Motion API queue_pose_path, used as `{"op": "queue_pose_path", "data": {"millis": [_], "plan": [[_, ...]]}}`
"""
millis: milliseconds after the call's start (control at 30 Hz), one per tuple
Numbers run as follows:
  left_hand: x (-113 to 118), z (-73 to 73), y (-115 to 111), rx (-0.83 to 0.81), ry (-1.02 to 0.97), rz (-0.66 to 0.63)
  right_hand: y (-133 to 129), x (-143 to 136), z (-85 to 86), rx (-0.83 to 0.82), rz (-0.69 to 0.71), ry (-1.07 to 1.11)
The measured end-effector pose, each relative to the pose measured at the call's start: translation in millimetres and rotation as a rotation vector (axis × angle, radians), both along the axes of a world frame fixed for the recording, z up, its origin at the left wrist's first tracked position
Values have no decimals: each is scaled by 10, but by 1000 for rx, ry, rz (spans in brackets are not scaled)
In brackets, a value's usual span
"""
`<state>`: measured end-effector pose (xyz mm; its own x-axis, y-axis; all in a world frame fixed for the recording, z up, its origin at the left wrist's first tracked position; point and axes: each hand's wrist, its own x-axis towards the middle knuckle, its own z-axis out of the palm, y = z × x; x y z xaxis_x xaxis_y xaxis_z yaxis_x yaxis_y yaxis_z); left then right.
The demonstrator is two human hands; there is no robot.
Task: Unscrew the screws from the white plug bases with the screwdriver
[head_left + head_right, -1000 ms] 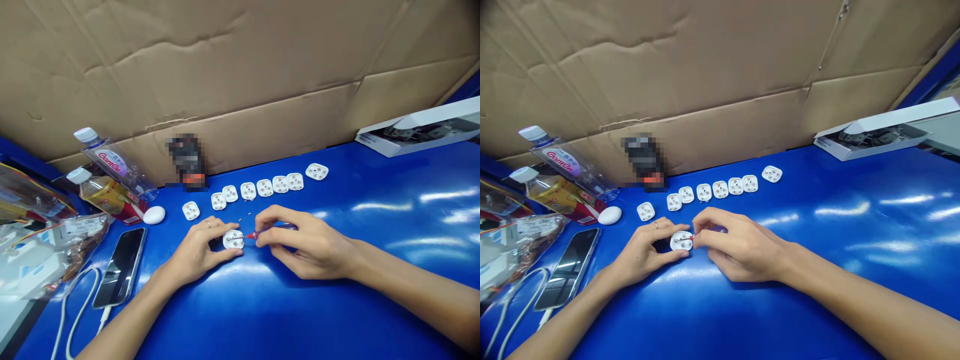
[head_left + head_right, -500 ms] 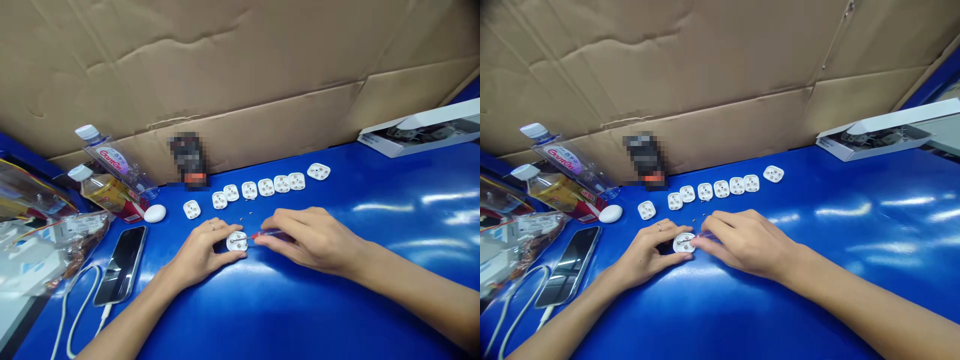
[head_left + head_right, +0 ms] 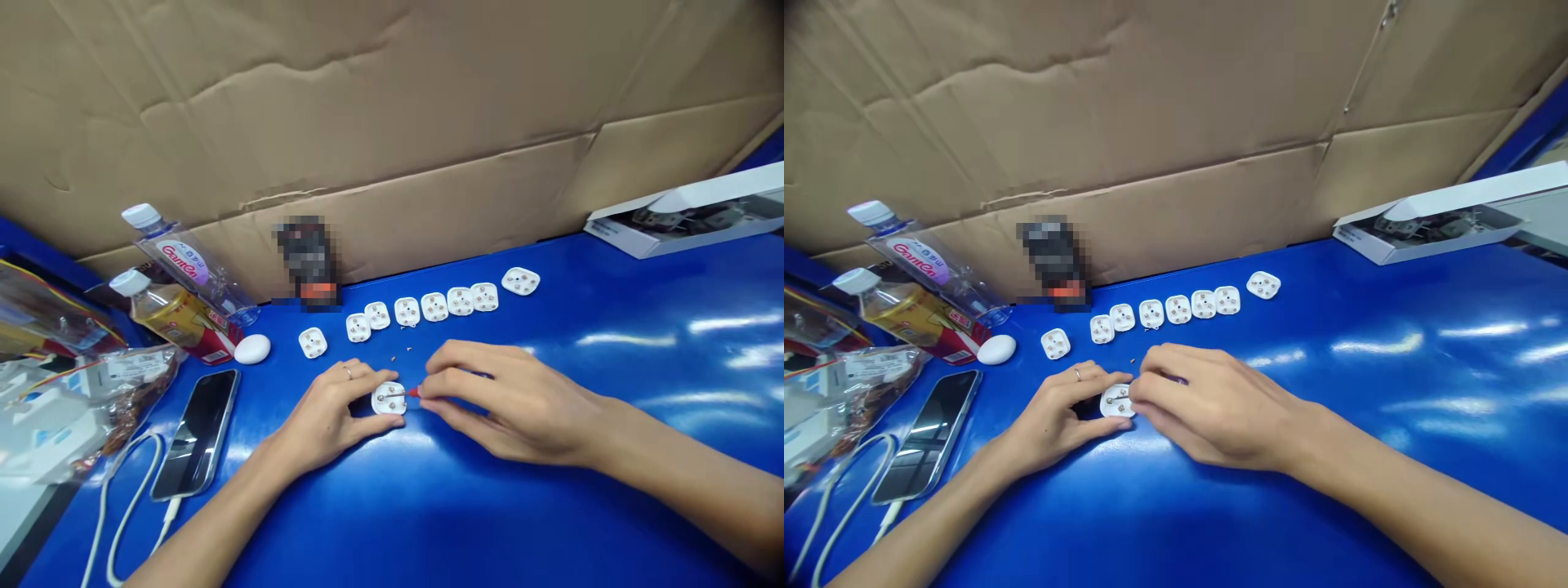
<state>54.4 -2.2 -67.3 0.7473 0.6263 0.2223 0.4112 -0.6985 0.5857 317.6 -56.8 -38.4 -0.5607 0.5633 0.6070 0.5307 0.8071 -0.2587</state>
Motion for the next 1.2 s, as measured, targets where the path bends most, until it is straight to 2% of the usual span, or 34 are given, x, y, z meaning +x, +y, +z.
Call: {"op": "queue_pose_path", "data": {"millis": [133,300,467,667,833,1033,1200], "plan": [[-6,0,-1,-5,13,5,5,6,-5,-93,15,80],[-3,5,-3,2,-5,-10,28,10,-29,-62,-37,54],[6,7,-5,-11,-6,9,13,-4,7,-99,47,119],[0,-11,0,-4,-14,12,12,24,-37,-123,-74,84],[-3,-28,0,-21,-18,8,9,12,-1,-134,28,108],[9,-2,-13,-26,-14,0,6,17,-21,-117,-58,78],[10,-1,-11,-24,14,-1,-12,8,-24,-154,29,119]]}}
